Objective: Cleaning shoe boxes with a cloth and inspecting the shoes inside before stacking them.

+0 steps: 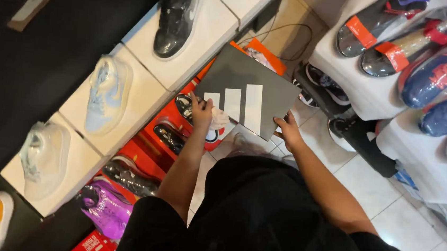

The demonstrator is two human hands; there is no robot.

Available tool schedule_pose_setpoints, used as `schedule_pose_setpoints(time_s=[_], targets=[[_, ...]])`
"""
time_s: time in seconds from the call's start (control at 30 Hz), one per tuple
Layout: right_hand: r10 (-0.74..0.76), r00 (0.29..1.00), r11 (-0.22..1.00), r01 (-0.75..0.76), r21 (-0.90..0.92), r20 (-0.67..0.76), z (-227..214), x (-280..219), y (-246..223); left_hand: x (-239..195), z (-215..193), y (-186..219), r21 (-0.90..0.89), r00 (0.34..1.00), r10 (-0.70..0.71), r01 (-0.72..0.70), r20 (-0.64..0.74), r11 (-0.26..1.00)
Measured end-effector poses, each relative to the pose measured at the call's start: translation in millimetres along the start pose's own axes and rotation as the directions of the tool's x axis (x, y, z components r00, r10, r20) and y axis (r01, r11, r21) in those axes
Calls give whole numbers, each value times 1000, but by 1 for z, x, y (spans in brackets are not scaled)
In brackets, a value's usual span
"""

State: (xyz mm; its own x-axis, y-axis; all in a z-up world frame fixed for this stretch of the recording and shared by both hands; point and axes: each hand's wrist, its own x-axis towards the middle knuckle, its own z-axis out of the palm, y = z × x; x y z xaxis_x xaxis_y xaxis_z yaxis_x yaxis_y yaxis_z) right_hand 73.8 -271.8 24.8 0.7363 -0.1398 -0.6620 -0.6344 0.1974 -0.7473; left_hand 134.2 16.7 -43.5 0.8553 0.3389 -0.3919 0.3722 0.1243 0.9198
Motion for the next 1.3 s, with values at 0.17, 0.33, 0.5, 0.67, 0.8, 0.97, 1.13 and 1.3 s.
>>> schedule_pose_setpoints(time_s=[0.17, 0.33, 0.5, 0.67, 0.8, 0.97, 1.13, 1.3], targets=[[70, 995, 996, -66, 52, -73, 17, 33, 42, 35, 10, -7, 19, 998, -14, 15, -59, 1000], [102, 990, 992, -94, 85, -98, 17, 23, 39, 14, 13, 27, 159, 990, 66, -45, -128, 986], [77, 987, 997, -77, 10, -142, -22, -20, 36, -65, 6, 51, 220, 955, 295, -278, -47, 935], [-209, 975, 972, 215, 94, -71, -46, -118, 30, -172, 68, 89, 151, 874, 217, -308, 434, 939], [-312, 943, 912, 332, 242, -118, -77, -187, 79, -244, 136, 73, 6, 697, 212, -297, 685, 955], [-377, 824, 577, 566, 589, -423, -124, -311, 162, -389, 158, 17, 57, 278, 19, -264, 961, 963], [-20, 560, 586, 678, 444, -828, -176, -424, 290, -552, 149, -48, -23, -209, -44, -307, 977, 951], [325, 168, 334, 900, 279, -931, -197, -530, 387, -677, 147, -93, -93, -598, -110, -298, 794, 950]])
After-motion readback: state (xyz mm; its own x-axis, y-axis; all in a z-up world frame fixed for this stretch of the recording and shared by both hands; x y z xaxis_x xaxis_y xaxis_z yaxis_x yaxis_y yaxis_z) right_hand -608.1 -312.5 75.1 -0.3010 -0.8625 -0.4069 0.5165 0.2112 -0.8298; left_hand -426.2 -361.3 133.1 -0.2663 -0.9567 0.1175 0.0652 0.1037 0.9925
